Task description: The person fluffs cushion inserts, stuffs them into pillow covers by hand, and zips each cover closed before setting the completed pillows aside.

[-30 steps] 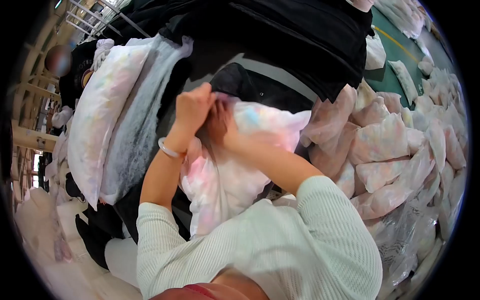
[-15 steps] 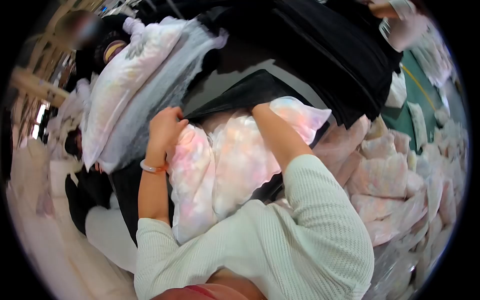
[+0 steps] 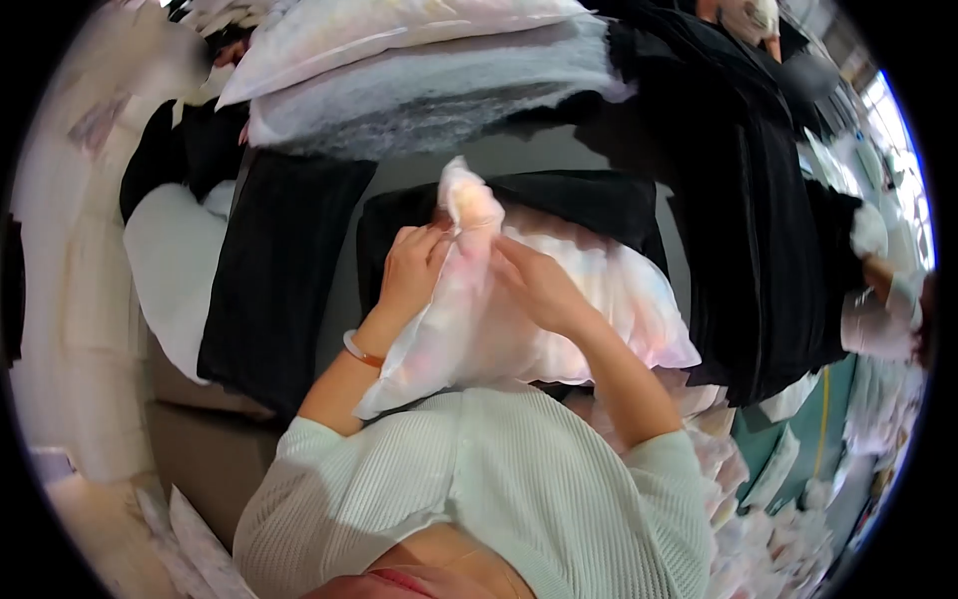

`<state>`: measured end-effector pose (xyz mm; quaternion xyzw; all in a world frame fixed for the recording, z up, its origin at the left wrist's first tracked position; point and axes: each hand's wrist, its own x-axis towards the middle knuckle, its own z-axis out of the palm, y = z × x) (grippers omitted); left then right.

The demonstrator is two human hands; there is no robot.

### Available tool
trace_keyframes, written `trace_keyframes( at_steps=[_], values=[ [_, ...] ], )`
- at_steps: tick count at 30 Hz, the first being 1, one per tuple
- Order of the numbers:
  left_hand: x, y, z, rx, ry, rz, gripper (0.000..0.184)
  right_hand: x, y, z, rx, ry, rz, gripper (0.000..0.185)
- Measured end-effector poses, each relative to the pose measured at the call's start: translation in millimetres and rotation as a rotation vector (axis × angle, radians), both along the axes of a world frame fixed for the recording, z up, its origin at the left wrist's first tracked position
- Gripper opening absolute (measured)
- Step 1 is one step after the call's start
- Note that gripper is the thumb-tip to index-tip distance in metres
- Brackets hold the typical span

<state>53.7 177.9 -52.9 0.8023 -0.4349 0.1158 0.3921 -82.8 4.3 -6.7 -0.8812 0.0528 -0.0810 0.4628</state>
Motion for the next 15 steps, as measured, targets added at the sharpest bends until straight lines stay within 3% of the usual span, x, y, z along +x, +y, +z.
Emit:
trace_keyframes(
  at_steps=[1,2,4,5,6,8,10,12,13,15],
  values=[
    [-2.1,2.7,-0.6,-0.110,0.388,0.044,0.019,13.4,10.2,4.7,0.150,0.083,-0.034,0.054],
    [5.6,5.5,-3.5,-0.124,0.385,0.067,0.019,28.1,19.8,-3.6,0.140,0.083,-0.008,0.054],
    [34.7,12.9,-15.4,-0.333,0.692,0.128,0.019,56.3,35.7,-48.1,-0.027,-0.278,-0.192,0.073],
    [43.7,15.9,-22.1,-0.219,0.503,0.225,0.021,64.1,39.1,-67.3,-0.031,-0.287,-0.176,0.073],
    [49.6,15.7,-26.8,-0.231,0.497,0.235,0.021,71.9,39.9,-85.5,-0.097,-0.343,-0.162,0.080],
    [57.7,12.7,-36.2,0.150,0.298,0.363,0.025,79.5,40.6,-91.6,-0.178,-0.403,-0.135,0.088],
    [66.3,11.9,-41.9,0.123,0.335,0.306,0.030,79.0,44.6,-85.3,-0.103,-0.289,-0.114,0.086],
    [75.9,11.7,-46.3,-0.010,0.615,0.269,0.020,81.2,48.9,-75.4,-0.094,-0.236,-0.110,0.085],
    [106.5,8.0,-107.1,-0.162,0.751,0.246,0.024,82.4,52.1,-69.6,-0.058,-0.196,-0.126,0.085],
    [89.2,8.2,-90.6,-0.161,0.701,0.239,0.025,86.0,55.3,-67.1,-0.032,-0.159,-0.128,0.084]
  ],
)
